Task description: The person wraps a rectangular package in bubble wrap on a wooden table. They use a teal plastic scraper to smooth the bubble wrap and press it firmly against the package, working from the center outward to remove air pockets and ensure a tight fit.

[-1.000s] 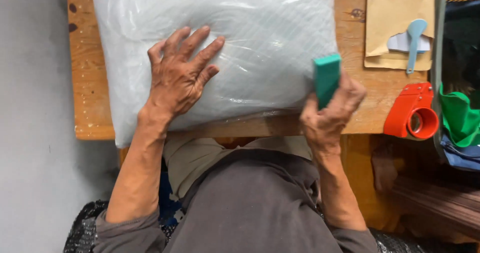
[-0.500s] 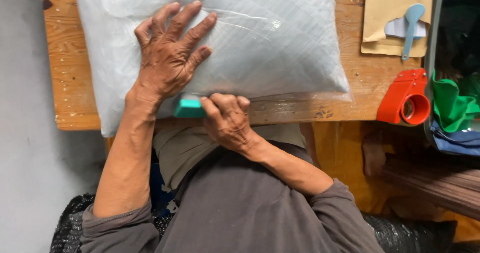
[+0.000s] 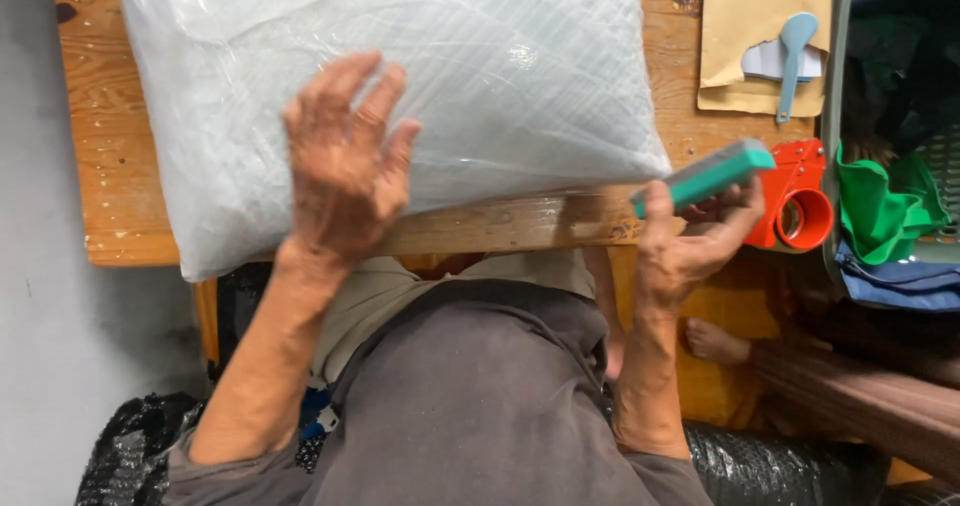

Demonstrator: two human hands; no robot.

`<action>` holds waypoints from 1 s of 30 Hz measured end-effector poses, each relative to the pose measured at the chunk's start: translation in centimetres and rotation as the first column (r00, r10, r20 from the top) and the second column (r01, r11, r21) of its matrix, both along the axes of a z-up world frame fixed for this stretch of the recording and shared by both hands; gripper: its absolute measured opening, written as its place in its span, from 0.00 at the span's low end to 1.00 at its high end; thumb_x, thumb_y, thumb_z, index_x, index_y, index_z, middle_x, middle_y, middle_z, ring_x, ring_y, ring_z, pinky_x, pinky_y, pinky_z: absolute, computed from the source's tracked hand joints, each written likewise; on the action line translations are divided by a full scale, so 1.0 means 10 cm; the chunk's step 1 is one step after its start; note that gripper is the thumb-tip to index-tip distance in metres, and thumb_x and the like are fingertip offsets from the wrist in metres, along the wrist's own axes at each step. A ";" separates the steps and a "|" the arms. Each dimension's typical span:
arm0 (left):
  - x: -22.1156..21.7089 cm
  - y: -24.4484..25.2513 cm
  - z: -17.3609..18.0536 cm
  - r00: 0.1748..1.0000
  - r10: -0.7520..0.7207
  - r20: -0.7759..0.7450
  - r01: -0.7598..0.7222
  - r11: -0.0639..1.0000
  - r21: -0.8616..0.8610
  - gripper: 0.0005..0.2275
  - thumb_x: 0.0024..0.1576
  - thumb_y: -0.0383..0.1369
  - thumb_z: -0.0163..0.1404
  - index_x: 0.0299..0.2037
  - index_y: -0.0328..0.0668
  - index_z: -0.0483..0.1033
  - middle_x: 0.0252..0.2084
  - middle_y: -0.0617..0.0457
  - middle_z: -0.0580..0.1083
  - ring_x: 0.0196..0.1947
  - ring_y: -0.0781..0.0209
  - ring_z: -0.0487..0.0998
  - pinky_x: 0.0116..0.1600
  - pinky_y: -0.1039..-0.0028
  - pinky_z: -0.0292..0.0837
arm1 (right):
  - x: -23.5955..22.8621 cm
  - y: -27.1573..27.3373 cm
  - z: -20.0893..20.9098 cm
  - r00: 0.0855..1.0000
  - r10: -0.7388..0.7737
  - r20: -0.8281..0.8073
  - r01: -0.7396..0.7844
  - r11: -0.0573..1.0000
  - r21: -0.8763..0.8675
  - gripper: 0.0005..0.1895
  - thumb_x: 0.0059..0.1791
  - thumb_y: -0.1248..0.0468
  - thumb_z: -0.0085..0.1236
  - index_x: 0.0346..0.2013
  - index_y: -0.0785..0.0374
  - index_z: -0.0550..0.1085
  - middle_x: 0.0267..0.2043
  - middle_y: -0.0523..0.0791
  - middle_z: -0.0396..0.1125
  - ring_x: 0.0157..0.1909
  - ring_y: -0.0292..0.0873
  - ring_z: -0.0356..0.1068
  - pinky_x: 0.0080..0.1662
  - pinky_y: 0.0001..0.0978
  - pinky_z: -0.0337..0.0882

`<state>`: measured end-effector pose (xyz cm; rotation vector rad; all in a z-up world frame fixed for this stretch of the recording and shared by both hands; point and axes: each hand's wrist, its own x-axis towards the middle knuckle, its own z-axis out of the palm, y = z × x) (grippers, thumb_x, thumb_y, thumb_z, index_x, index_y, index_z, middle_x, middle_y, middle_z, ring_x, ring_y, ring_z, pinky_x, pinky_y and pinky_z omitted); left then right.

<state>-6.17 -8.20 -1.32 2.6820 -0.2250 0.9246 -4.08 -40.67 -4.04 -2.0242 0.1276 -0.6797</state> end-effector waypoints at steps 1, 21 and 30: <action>-0.10 -0.24 0.16 1.000 0.011 0.002 -0.011 1.000 0.008 0.19 0.69 0.33 0.55 0.66 0.37 0.67 0.66 0.41 0.67 0.65 0.46 0.68 0.65 0.55 0.66 | -0.04 0.23 0.10 1.000 0.011 0.002 -0.011 1.000 0.008 0.38 0.48 0.60 0.68 0.68 0.62 0.58 0.56 0.54 0.60 0.50 0.47 0.67 0.53 0.37 0.71; 0.35 -0.56 0.10 0.863 0.483 -0.148 -0.447 0.867 0.221 0.39 0.67 0.57 0.62 0.77 0.77 0.42 0.49 0.56 0.59 0.43 0.55 0.59 0.40 0.66 0.62 | 1.37 1.36 0.29 0.769 0.628 0.120 -0.502 0.710 -0.494 0.18 0.59 0.69 0.52 0.64 0.65 0.65 0.59 0.54 0.64 0.61 0.56 0.63 0.56 0.51 0.65; 0.23 0.78 -0.45 0.671 0.689 -0.272 -0.700 0.711 0.074 0.37 0.68 0.50 0.59 0.77 0.75 0.41 0.48 0.50 0.59 0.45 0.52 0.64 0.45 0.60 0.69 | 1.13 1.46 0.23 0.824 0.555 0.114 -0.379 0.689 -0.618 0.15 0.60 0.64 0.46 0.61 0.58 0.72 0.62 0.47 0.64 0.61 0.51 0.62 0.54 0.45 0.59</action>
